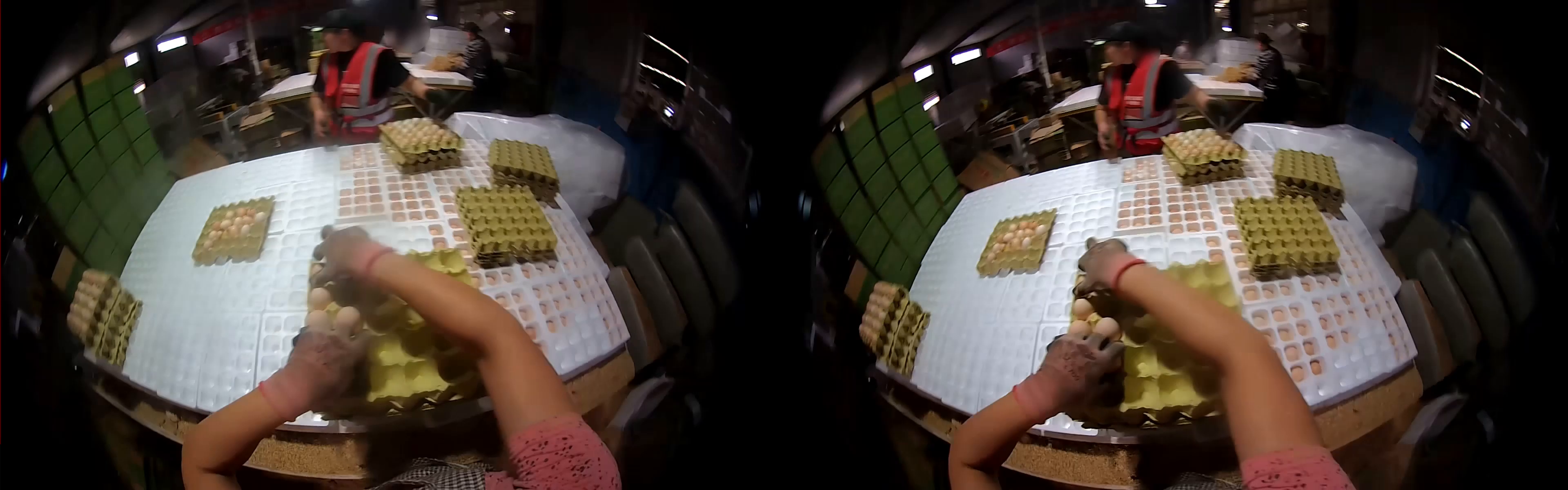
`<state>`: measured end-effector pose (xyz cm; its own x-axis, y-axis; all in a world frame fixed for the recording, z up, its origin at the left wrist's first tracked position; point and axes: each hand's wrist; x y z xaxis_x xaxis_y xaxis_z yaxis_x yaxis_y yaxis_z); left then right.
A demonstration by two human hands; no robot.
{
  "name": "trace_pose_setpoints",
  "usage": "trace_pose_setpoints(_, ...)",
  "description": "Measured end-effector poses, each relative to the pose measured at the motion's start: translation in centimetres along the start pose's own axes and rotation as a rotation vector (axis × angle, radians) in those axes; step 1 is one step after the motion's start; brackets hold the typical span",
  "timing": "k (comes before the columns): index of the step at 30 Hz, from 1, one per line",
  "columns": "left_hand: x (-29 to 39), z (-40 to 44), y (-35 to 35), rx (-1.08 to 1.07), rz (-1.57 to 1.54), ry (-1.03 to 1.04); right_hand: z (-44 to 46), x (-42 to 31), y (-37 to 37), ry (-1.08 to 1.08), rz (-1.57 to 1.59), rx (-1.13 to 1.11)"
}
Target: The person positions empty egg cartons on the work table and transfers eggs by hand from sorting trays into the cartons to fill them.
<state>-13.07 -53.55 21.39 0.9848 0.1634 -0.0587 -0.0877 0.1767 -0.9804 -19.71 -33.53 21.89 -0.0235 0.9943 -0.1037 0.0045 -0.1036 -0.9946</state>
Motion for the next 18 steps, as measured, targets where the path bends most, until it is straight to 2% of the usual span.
trace_pose_setpoints(1, -0.2, 0.2, 0.0, 0.038, 0.023, 0.044, 0.7, -1.0, 1.0, -0.052, -0.249, -0.044)
trace_pose_setpoints(3, 0.5, 0.5, -1.6, -0.061, -0.106, -0.051, 2.4, -0.2, 2.8, -0.044, -0.219, 0.092)
trace_pose_setpoints(5, 0.9, -0.2, -2.1, 0.084, -0.239, -0.147, 0.1, 1.1, 1.4, -0.056, -0.021, 0.145)
trace_pose_setpoints(6, 0.8, -1.1, -2.2, 0.118, -0.349, -0.207, -2.4, 2.3, 0.8, 0.006, 0.153, 0.287)
trace_pose_setpoints(7, 2.6, -1.4, -4.0, 0.045, -0.786, -0.537, -4.9, 3.4, 0.2, 0.055, 0.322, 0.434)
trace_pose_setpoints(8, 1.4, -3.6, -3.2, 0.031, -0.956, -0.376, -8.3, 5.0, -0.3, 0.069, 0.401, 0.550)
trace_pose_setpoints(9, 3.3, -6.0, -3.1, 0.010, -1.266, -0.487, -12.5, 6.9, -0.8, 0.074, 0.484, 0.665)
trace_pose_setpoints(10, 5.6, -6.2, -2.8, 0.051, -1.359, -0.444, -17.2, 9.2, -0.7, 0.111, 0.518, 0.725)
trace_pose_setpoints(11, 9.0, -5.8, -3.3, 0.027, -1.437, -0.496, -22.0, 11.5, 0.1, 0.146, 0.552, 0.786)
trace_pose_setpoints(12, 11.8, -5.5, -2.1, 0.020, -1.587, -0.499, -26.0, 14.9, 3.0, 0.168, 0.469, 0.866)
trace_pose_setpoints(13, 14.3, -4.2, -0.7, -0.086, -1.688, -0.473, -31.2, 17.2, 4.2, 0.371, 0.615, 0.735)
trace_pose_setpoints(14, 15.6, -2.4, 2.0, -0.160, -1.600, -0.239, -35.6, 20.7, 8.1, 0.561, 0.538, 0.750)
trace_pose_setpoints(15, 17.7, -1.3, 4.8, -0.211, -1.519, -0.229, -40.3, 23.1, 9.7, 0.680, 0.431, 0.716)
trace_pose_setpoints(16, 21.2, 1.4, 6.0, -0.241, -1.595, -0.324, -44.2, 25.0, 11.3, 0.807, 0.506, 0.725)
trace_pose_setpoints(17, 22.4, 5.3, 7.1, -0.370, -1.672, -0.252, -46.7, 27.2, 13.2, 0.909, 0.386, 0.685)
trace_pose_setpoints(18, 24.5, 7.9, 9.9, -0.402, -1.650, -0.202, -49.2, 29.3, 15.0, 1.008, 0.271, 0.635)
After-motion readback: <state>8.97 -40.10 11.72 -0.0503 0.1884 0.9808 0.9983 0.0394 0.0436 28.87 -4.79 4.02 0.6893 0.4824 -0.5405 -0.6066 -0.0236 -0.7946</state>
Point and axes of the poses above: each hand's wrist, its own z-axis towards the middle knuckle, its own y-axis out of the palm, x = y × z, and after that the axes turned 3 degrees about x, right-handed
